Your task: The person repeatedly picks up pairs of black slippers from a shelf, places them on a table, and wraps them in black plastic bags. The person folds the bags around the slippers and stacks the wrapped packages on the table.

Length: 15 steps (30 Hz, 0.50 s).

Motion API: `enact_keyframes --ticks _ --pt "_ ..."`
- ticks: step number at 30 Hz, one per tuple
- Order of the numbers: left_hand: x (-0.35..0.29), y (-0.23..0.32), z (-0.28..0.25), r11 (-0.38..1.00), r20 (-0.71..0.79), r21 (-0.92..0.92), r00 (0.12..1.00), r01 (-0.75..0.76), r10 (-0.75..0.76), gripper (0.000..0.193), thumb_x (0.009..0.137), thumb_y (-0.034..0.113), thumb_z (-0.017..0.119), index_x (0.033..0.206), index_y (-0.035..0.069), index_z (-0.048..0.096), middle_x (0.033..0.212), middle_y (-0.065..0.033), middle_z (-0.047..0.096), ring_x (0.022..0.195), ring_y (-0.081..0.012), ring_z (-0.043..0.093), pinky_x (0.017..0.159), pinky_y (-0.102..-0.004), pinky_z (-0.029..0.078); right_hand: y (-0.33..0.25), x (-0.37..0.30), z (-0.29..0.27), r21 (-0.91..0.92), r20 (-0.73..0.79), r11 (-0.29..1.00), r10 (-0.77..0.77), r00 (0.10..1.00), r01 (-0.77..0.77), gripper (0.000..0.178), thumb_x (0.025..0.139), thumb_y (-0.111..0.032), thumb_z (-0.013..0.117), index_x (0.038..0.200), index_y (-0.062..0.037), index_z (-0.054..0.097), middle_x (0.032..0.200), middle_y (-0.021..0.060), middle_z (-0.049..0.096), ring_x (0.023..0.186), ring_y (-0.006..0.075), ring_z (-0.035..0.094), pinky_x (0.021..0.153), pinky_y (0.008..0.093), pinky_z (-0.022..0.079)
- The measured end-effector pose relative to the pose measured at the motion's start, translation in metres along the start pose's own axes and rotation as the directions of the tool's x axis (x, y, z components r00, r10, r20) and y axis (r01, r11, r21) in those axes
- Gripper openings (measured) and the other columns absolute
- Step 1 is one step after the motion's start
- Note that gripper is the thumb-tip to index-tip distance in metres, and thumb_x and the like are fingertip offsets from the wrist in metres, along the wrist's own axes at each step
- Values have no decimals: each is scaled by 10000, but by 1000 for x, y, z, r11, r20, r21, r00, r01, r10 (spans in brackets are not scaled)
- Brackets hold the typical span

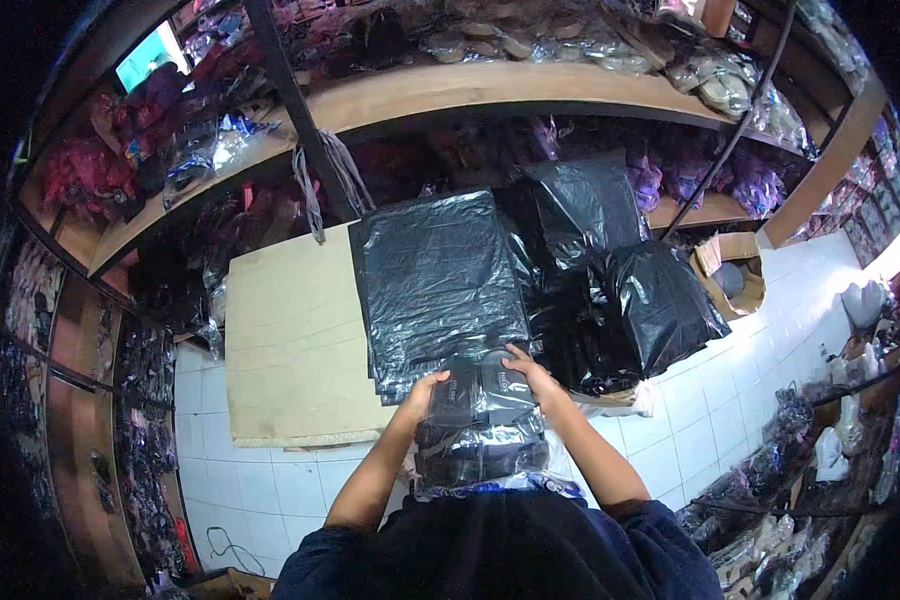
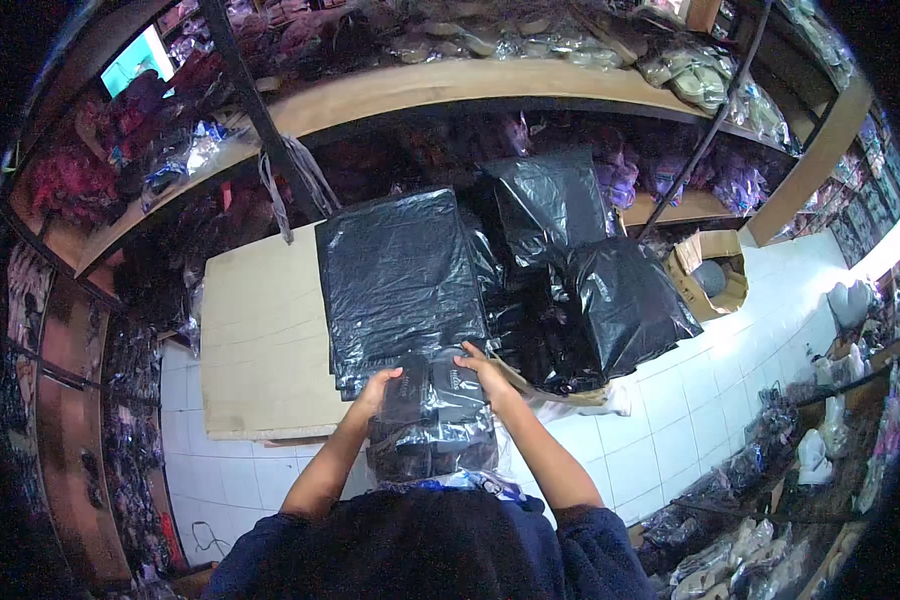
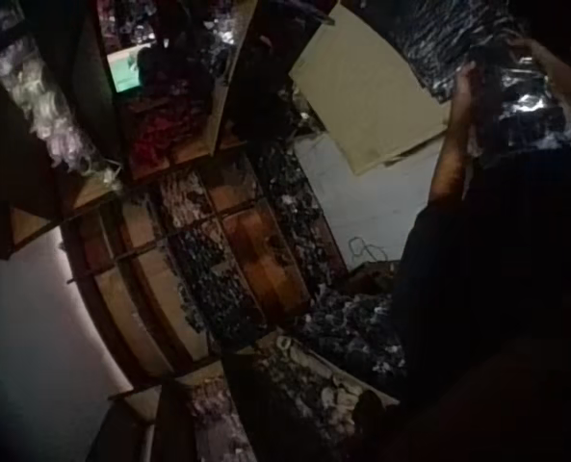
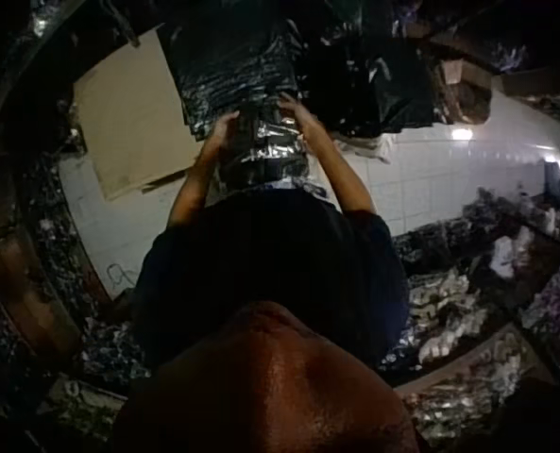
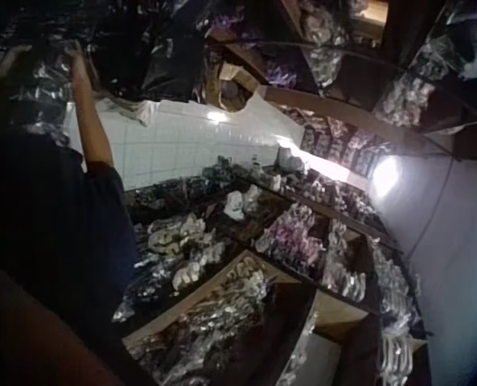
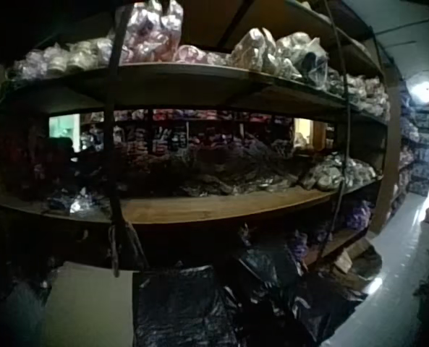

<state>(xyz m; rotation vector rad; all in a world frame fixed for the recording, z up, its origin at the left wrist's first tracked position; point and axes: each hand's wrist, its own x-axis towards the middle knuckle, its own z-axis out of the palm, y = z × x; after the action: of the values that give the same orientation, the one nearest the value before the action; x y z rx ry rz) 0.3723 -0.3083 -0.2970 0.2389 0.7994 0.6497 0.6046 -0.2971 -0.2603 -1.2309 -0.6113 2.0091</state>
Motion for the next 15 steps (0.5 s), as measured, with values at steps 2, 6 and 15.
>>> enact_keyframes --ticks 2,6,15 --pt "3 1 1 1000 2 -18 1000 14 -14 313 740 257 513 919 4 556 787 -107 603 680 -230 579 646 -346 481 -3 5 -2 23 20 1000 14 1000 -14 666 727 -189 597 1294 -93 261 1086 94 506 932 183 508 809 291 396" --pt "9 8 0 1000 1 2 1000 -14 14 312 743 245 509 945 10 539 813 -92 590 691 -211 568 652 -336 470 -10 11 -1 -17 -16 1000 0 1000 0 674 724 -172 591 1300 -95 250 1120 106 485 928 190 509 810 303 398" --pt "13 16 -14 842 -169 414 880 -345 444 586 762 298 541 1195 -29 318 1103 -99 439 960 -171 452 807 -275 378 -26 7 31 -366 -64 919 -182 981 147 686 711 -166 597 1286 -16 254 1209 147 414 1052 210 442 882 250 328"
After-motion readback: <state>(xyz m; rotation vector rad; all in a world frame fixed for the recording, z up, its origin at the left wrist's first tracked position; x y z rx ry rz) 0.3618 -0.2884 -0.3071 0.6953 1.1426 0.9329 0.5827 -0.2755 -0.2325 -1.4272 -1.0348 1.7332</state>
